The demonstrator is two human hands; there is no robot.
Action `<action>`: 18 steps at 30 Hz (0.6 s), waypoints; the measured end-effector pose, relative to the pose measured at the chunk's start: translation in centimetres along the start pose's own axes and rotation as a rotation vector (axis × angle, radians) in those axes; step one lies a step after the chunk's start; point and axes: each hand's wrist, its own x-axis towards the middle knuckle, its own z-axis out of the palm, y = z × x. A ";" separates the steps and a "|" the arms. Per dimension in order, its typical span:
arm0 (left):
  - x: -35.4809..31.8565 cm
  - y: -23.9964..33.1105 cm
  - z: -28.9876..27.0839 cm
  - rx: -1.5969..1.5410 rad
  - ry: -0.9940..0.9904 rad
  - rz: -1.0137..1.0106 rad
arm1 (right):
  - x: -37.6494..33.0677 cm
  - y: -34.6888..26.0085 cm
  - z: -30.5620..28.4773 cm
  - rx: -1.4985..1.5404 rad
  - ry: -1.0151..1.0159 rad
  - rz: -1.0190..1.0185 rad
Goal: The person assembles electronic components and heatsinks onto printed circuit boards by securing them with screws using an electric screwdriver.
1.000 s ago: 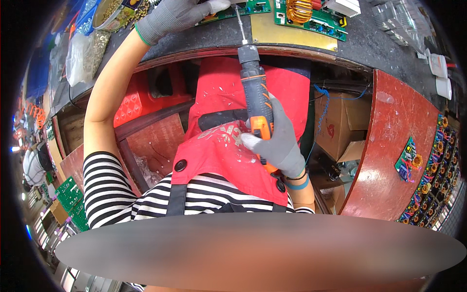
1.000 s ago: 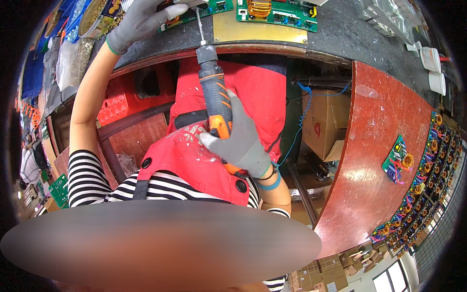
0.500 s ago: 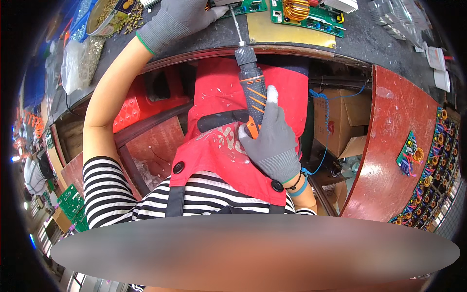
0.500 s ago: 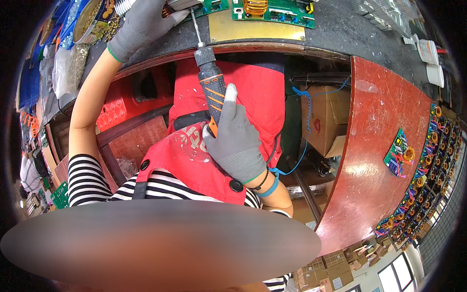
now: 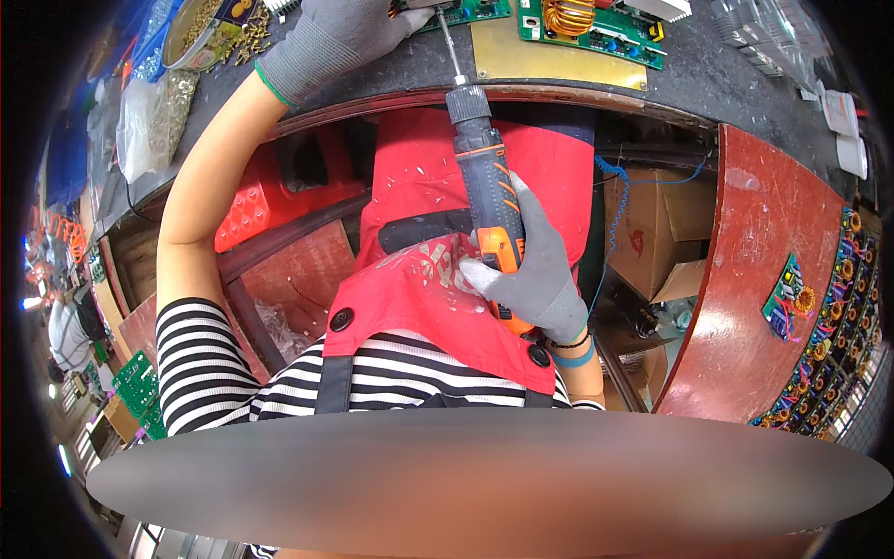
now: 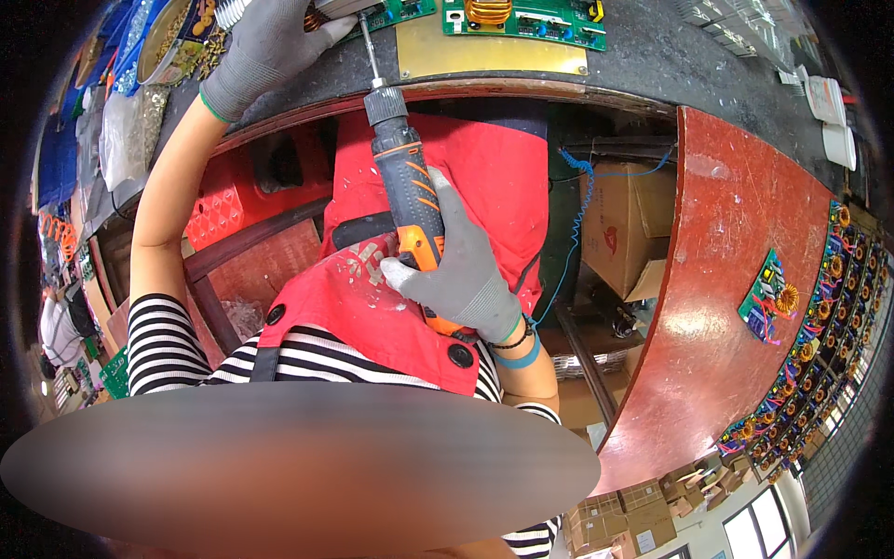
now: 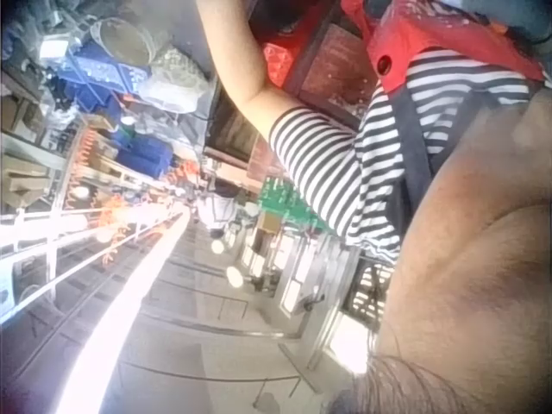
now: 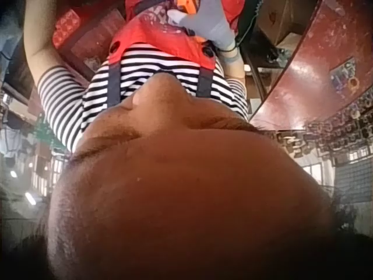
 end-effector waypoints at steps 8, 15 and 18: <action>0.3 0.3 -0.1 0.028 -0.053 -0.035 | 0.1 -0.2 -0.2 0.046 -0.013 0.039; 0.2 -0.5 1.2 -0.319 0.177 0.095 | 0.5 -0.1 -0.4 -0.003 0.004 -0.057; 0.3 -0.1 0.3 -0.006 -0.016 0.008 | 0.7 -0.8 -0.7 0.033 -0.015 0.036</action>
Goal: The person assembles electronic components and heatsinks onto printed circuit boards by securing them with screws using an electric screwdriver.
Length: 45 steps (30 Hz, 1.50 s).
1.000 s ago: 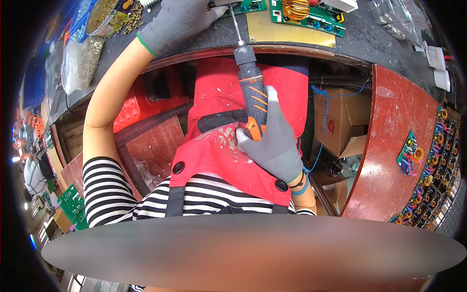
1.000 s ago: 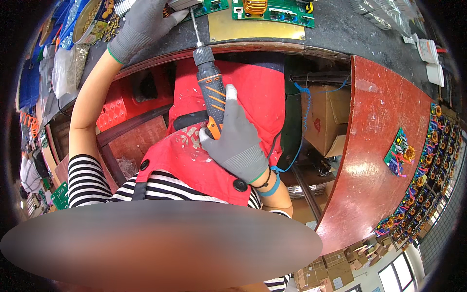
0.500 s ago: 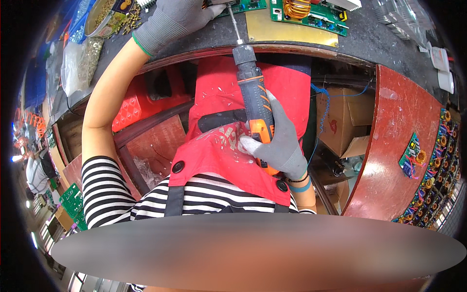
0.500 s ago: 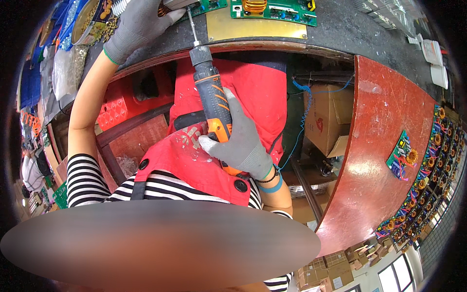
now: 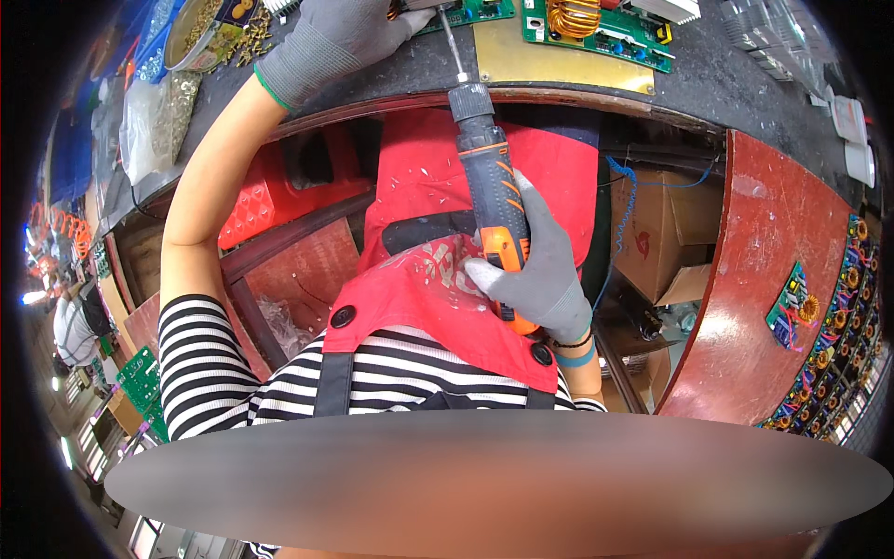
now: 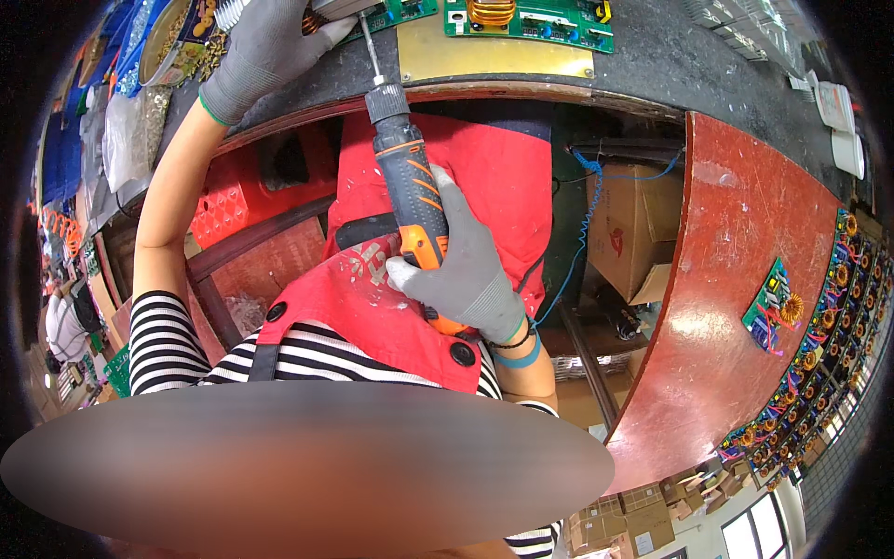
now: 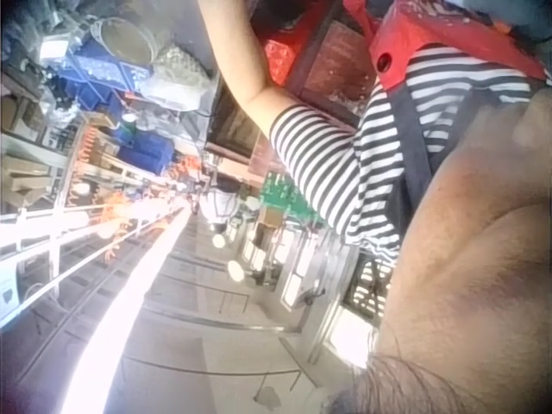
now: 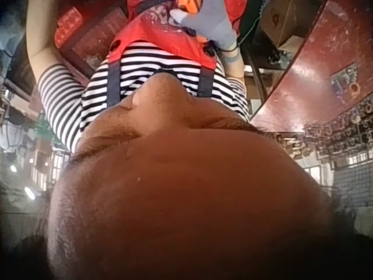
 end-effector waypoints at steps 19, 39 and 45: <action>-0.8 -1.1 1.6 0.069 0.063 0.000 | 2.4 5.1 0.9 1.435 -0.694 0.165; -0.7 -3.1 -4.4 -0.118 -0.118 -0.003 | -2.5 5.0 -3.1 0.608 -0.373 -0.056; -2.3 -0.5 -2.4 0.039 0.016 0.023 | -2.8 4.6 -2.8 0.593 -0.301 -0.037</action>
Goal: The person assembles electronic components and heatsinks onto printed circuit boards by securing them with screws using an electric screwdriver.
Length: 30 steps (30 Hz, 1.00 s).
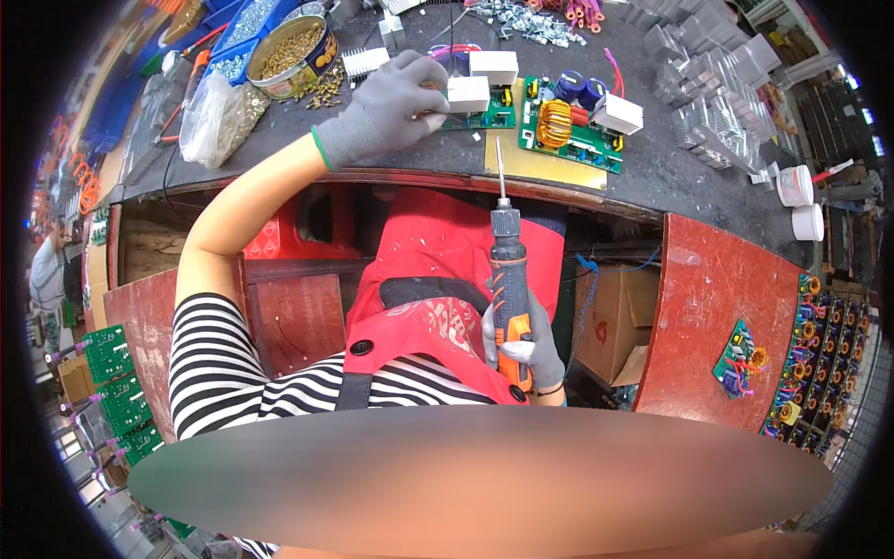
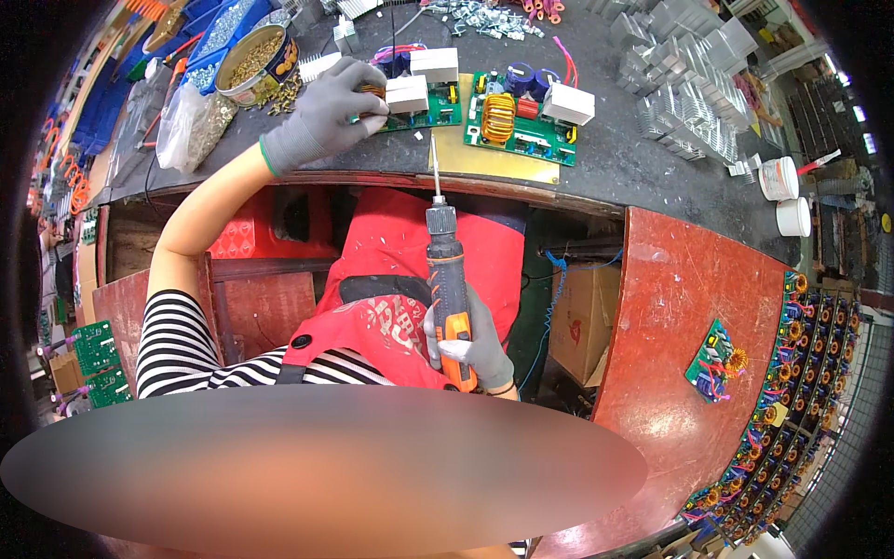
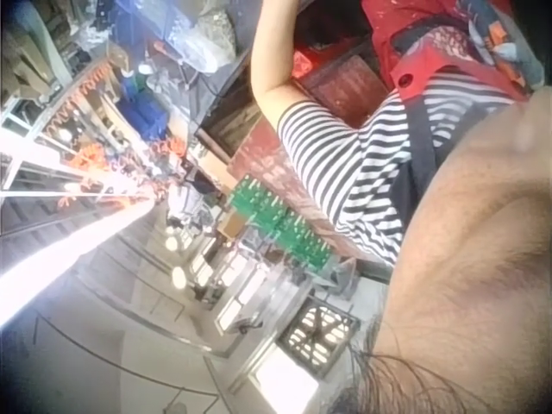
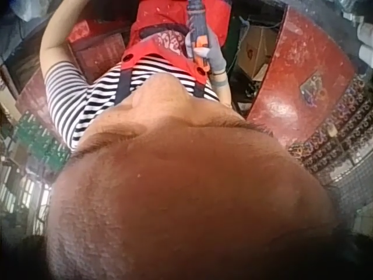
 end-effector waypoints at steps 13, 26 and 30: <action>-5.2 -8.2 -6.8 -0.560 -0.776 -0.327 | -1.2 -1.2 -0.5 -0.041 0.016 -0.024; -1.9 -13.6 -4.0 0.094 -0.235 -0.310 | -1.6 -1.4 0.3 -0.130 0.017 -0.040; -2.1 -8.6 -8.7 -0.527 -0.204 -0.519 | -2.0 -2.4 0.3 -0.103 0.022 -0.045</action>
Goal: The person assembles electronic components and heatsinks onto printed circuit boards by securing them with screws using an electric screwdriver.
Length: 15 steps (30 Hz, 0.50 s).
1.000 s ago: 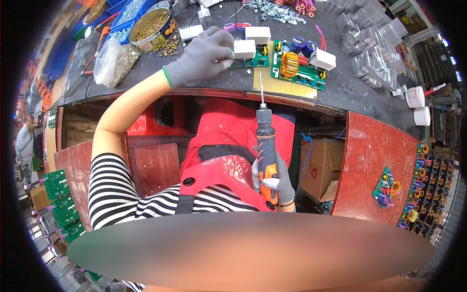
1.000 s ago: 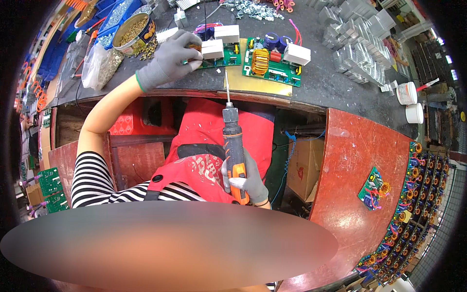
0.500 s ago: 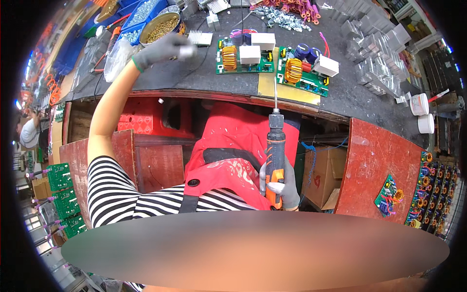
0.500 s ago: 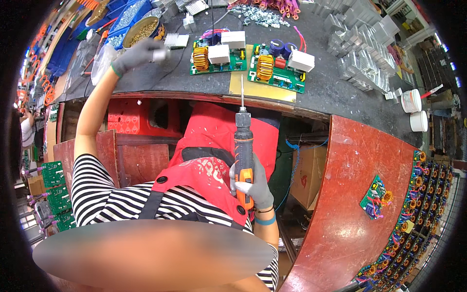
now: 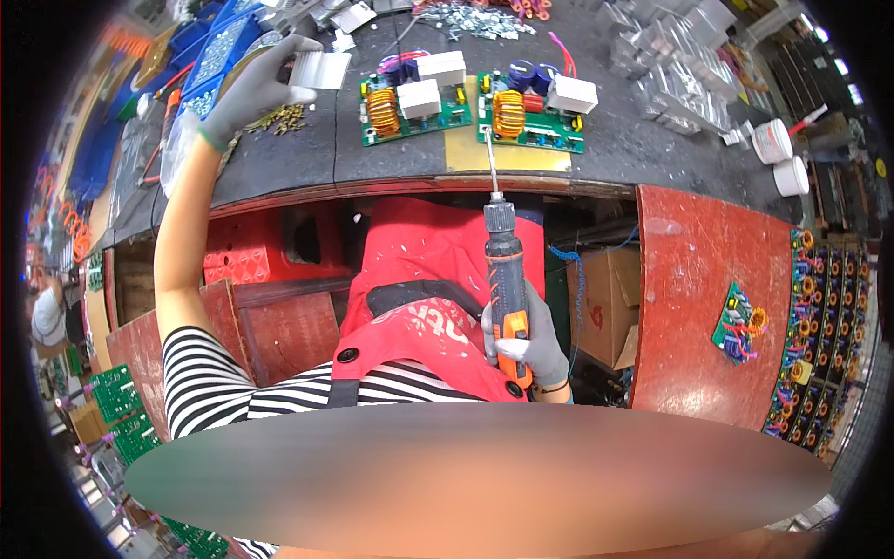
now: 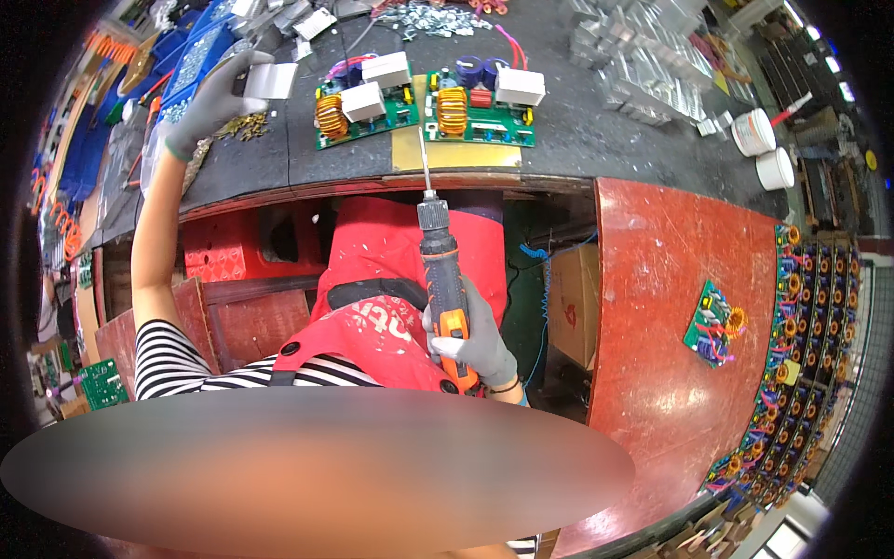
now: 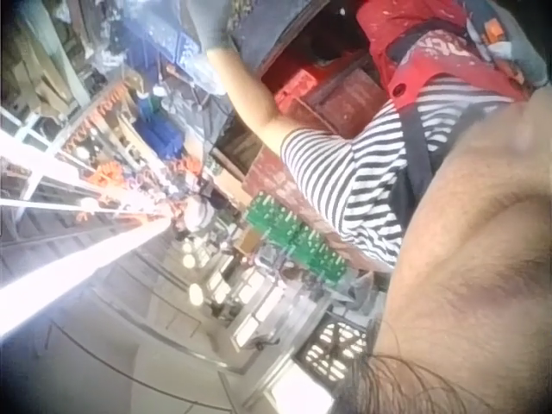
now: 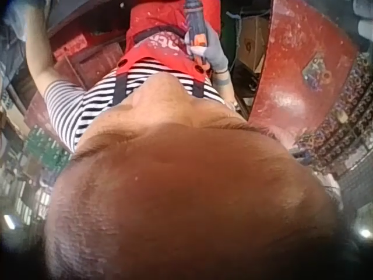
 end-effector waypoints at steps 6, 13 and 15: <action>0.9 6.2 3.2 -0.507 -0.141 0.048 | -1.3 -0.4 -1.5 0.053 0.069 -0.079; 6.0 14.1 6.9 0.134 -0.156 0.645 | -3.7 -0.9 -2.6 0.078 0.186 -0.181; 7.1 16.4 10.0 0.875 0.331 0.765 | -4.3 -0.7 -2.9 0.131 0.232 -0.241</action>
